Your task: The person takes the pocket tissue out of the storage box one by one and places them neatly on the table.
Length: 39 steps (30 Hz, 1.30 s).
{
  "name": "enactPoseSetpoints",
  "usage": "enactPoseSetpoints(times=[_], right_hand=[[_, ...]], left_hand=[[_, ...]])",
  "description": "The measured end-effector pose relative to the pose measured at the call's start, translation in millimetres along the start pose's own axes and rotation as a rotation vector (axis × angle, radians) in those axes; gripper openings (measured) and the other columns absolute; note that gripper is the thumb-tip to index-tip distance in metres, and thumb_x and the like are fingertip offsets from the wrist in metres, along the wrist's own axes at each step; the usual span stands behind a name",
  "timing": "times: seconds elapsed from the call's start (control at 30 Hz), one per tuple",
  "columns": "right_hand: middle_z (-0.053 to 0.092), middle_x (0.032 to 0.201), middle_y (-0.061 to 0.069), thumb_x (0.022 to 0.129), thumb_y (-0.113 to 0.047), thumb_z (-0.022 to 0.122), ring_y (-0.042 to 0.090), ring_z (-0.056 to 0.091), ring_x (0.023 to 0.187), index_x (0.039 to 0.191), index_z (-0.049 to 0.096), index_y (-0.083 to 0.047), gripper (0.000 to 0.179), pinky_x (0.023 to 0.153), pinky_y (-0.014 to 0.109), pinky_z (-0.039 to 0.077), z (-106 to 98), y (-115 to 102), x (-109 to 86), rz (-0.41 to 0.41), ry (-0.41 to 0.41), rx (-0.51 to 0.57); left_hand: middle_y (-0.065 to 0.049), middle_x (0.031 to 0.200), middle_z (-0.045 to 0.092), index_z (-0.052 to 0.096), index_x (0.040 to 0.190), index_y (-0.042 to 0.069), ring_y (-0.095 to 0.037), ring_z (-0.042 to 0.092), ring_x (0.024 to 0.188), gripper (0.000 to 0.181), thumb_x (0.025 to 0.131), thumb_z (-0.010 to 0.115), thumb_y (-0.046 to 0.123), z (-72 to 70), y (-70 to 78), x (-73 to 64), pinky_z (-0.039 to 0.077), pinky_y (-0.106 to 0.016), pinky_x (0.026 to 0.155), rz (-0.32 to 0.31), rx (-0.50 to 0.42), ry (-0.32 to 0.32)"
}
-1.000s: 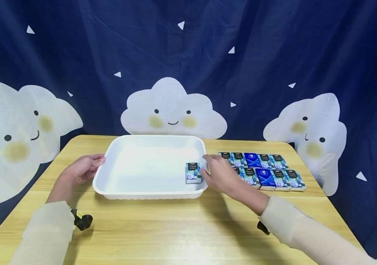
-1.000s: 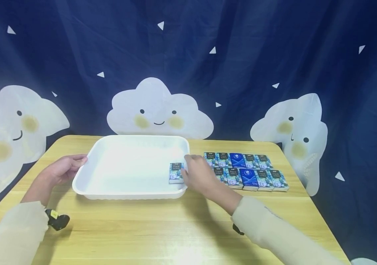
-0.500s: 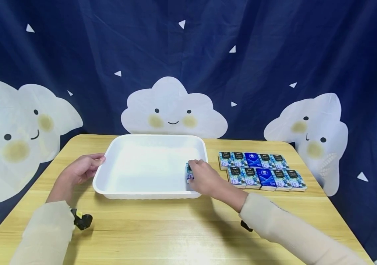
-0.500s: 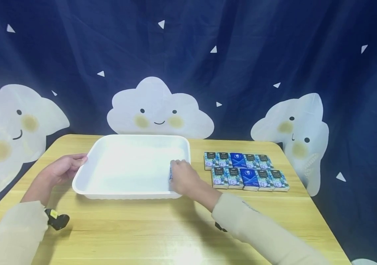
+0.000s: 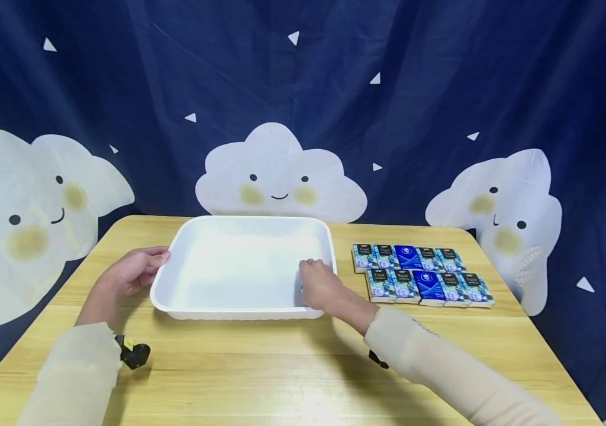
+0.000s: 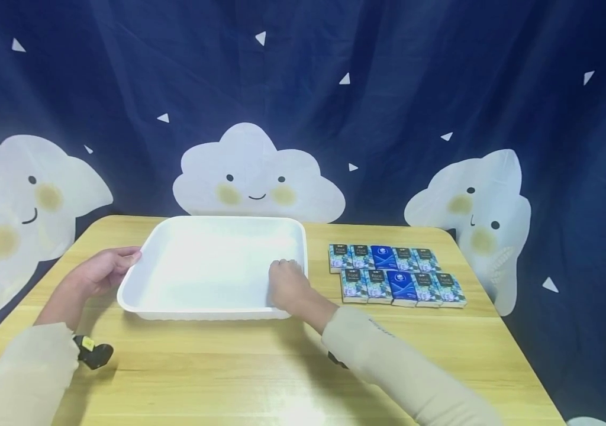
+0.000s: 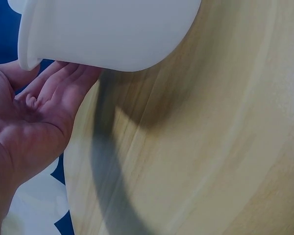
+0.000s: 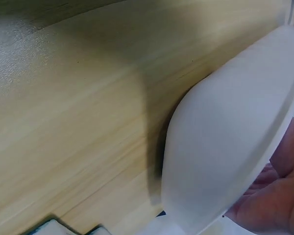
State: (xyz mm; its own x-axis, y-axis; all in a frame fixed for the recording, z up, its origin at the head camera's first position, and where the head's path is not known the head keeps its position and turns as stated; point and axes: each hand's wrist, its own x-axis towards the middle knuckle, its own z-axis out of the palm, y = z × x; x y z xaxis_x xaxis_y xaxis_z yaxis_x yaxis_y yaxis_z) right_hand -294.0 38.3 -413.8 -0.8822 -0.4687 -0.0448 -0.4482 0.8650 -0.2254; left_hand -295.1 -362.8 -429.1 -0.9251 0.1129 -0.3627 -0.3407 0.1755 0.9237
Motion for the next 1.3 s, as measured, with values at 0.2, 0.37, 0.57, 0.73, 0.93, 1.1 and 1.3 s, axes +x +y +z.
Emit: enactPoseSetpoints(times=[0.2,0.37,0.57,0.73,0.93,1.1,1.3], right_hand=[[0.066,0.096,0.015,0.081,0.005,0.067,0.022,0.056,0.079,0.105,0.065,0.005,0.024,0.072,0.036,0.054,1.1,1.5,0.8,0.015,-0.011,0.005],[0.067,0.096,0.014,0.082,0.005,0.068,0.021,0.057,0.078,0.105,0.066,0.004,0.023,0.071,0.032,0.054,2.6,1.6,2.4,0.007,0.003,-0.012],[0.068,0.095,0.013,0.081,0.005,0.071,0.022,0.059,0.080,0.106,0.066,0.004,0.025,0.074,0.033,0.056,2.2,1.4,3.7,0.007,0.015,-0.029],[0.070,0.093,0.014,0.080,0.004,0.071,0.024,0.063,0.083,0.099,0.068,0.002,0.019,0.077,0.036,0.057,3.2,2.6,3.7,-0.011,0.033,-0.039],[0.070,0.089,0.013,0.078,0.004,0.070,0.022,0.060,0.077,0.095,0.067,0.002,0.017,0.072,0.035,0.056,4.8,4.3,3.9,-0.021,0.046,-0.013],[0.069,0.086,0.012,0.078,0.005,0.071,0.020,0.058,0.075,0.094,0.067,0.000,0.017,0.069,0.033,0.055,5.1,5.2,4.8,-0.031,0.048,0.014],[0.069,0.086,0.011,0.079,0.005,0.071,0.019,0.058,0.075,0.101,0.070,0.001,0.023,0.067,0.031,0.053,6.3,5.6,3.5,-0.059,0.067,0.053]], left_hand=[[0.020,0.091,0.069,0.009,0.159,-0.007,0.003,0.067,0.086,0.071,0.108,0.048,0.024,-0.2,-0.8,1.6,0.059,-0.020,0.079,0.000,-0.002,0.000],[0.020,0.091,0.069,0.010,0.160,-0.006,0.003,0.066,0.086,0.071,0.108,0.048,0.025,-1.7,-1.7,2.0,0.059,-0.019,0.079,-0.009,0.005,0.008],[0.020,0.091,0.069,0.011,0.160,-0.005,0.002,0.066,0.086,0.071,0.108,0.049,0.025,-2.5,-2.5,2.4,0.059,-0.019,0.079,-0.013,0.006,0.019],[0.019,0.092,0.069,0.011,0.159,-0.006,0.002,0.067,0.085,0.073,0.107,0.050,0.026,-2.3,-2.3,2.4,0.059,-0.019,0.079,-0.007,-0.002,0.010],[0.019,0.091,0.070,0.012,0.159,-0.006,0.002,0.067,0.084,0.071,0.108,0.050,0.026,-1.3,-1.4,1.8,0.059,-0.019,0.078,-0.009,-0.002,0.015],[0.018,0.091,0.070,0.010,0.159,-0.006,0.001,0.067,0.082,0.071,0.108,0.049,0.024,-0.9,-0.1,0.7,0.059,-0.019,0.077,-0.009,-0.008,0.009],[0.018,0.090,0.070,0.011,0.159,-0.006,0.002,0.067,0.081,0.071,0.108,0.049,0.024,-0.6,0.0,0.3,0.059,-0.019,0.076,-0.018,-0.012,0.013]])
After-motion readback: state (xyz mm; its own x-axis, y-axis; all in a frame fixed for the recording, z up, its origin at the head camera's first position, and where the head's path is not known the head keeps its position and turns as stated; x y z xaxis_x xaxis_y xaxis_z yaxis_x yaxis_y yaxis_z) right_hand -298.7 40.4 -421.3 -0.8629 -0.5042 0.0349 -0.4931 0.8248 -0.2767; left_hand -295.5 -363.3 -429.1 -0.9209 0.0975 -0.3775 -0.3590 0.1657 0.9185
